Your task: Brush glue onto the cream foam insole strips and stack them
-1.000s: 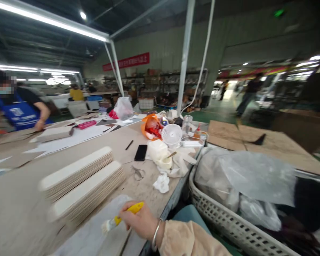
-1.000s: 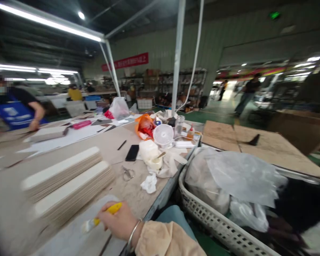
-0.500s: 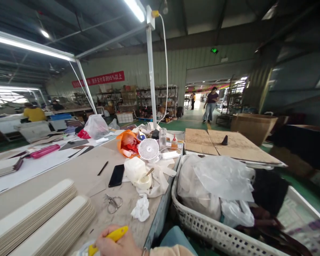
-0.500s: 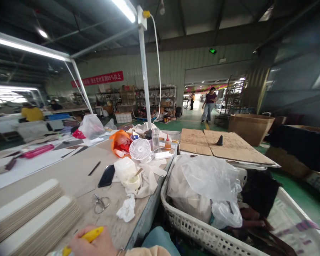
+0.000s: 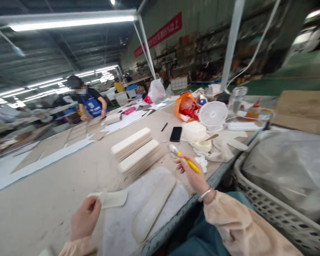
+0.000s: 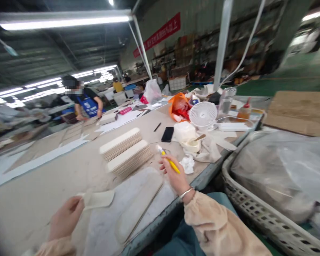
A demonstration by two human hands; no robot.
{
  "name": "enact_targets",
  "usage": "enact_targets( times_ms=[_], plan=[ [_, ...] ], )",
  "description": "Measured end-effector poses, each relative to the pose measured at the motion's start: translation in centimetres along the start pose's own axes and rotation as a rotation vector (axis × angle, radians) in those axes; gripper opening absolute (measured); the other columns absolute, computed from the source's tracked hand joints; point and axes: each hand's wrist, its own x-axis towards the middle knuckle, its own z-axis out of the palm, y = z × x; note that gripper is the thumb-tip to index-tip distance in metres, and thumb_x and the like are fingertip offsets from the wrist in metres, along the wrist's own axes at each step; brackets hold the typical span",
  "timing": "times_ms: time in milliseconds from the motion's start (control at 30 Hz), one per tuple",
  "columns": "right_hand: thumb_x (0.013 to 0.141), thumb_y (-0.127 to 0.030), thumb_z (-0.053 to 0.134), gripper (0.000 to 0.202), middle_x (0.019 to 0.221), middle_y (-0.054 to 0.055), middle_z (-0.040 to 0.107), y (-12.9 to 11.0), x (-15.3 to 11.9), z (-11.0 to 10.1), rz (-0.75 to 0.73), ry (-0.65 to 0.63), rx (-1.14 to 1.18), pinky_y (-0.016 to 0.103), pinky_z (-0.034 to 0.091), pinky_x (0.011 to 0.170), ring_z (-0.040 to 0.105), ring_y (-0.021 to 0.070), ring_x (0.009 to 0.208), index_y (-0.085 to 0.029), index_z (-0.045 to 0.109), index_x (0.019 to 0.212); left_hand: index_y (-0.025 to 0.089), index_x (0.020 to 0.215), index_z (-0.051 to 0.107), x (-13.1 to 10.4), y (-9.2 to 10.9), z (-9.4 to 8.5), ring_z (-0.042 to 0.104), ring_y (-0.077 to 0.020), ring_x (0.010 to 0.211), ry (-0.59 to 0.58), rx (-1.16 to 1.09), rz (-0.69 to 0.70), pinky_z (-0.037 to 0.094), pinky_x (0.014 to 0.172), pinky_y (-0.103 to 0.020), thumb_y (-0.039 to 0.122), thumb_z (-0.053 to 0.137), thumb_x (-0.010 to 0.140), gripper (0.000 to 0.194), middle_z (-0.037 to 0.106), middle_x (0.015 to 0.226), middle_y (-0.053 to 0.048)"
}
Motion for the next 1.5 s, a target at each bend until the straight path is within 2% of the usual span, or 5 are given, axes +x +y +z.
enact_targets(
  times_ms=[233, 433, 633, 833, 1500],
  plan=[
    [0.085, -0.039, 0.056, 0.022, 0.112, 0.008, 0.062, 1.9, -1.2, 0.9, -0.134, -0.099, -0.185, 0.038, 0.044, 0.093, 0.058, 0.0203, 0.105, -0.022, 0.052, 0.098, 0.021, 0.078, 0.052, -4.9, 5.3, 0.8, 0.062, -0.0116, 0.064, 0.035, -0.965, -0.272, 0.055, 0.066, -0.029, 0.028, 0.072, 0.059, 0.029, 0.062, 0.071, 0.006],
    [0.081, -0.041, 0.059, 0.030, 0.120, 0.011, 0.057, 3.6, -2.5, 2.0, 0.066, -0.214, -0.098, 0.033, 0.051, 0.079, 0.063, 0.0175, 0.092, -0.023, 0.041, 0.097, 0.022, 0.080, 0.053, -10.9, 6.9, 5.2, 0.065, -0.0117, 0.075, -0.103, -1.162, -0.445, 0.056, 0.068, -0.026, 0.026, 0.068, 0.065, 0.022, 0.066, 0.085, 0.005],
    [0.073, -0.038, 0.068, 0.040, 0.119, 0.008, 0.057, 3.7, -2.2, 1.3, 0.143, -0.223, 0.012, 0.028, 0.052, 0.067, 0.061, 0.0093, 0.065, -0.024, 0.034, 0.090, 0.020, 0.088, 0.056, -14.4, 5.7, 6.9, 0.067, -0.0163, 0.081, -0.190, -1.160, -0.621, 0.055, 0.067, -0.026, 0.028, 0.069, 0.066, 0.027, 0.067, 0.094, -0.002],
    [0.071, -0.036, 0.068, 0.038, 0.110, 0.008, 0.061, 4.9, -1.3, 0.4, 0.042, -0.167, -0.254, 0.030, 0.051, 0.071, 0.063, 0.0127, 0.069, -0.023, 0.038, 0.090, 0.016, 0.067, 0.053, -16.5, 2.6, 6.2, 0.051, -0.0085, 0.046, -0.342, -0.814, -0.580, 0.038, 0.043, -0.018, 0.042, 0.068, 0.069, 0.030, 0.058, 0.054, 0.002],
    [0.076, -0.028, 0.057, 0.018, 0.080, 0.003, 0.068, 9.2, -0.6, 0.8, -0.087, -0.245, -0.795, 0.039, 0.050, 0.070, 0.065, 0.0239, 0.072, -0.023, 0.048, 0.090, 0.022, 0.062, 0.045, -14.7, -1.9, 7.7, 0.057, -0.0147, 0.045, -0.581, -0.078, -0.350, 0.039, 0.047, -0.023, 0.041, 0.044, 0.078, 0.025, 0.057, 0.046, 0.004]
  ],
)
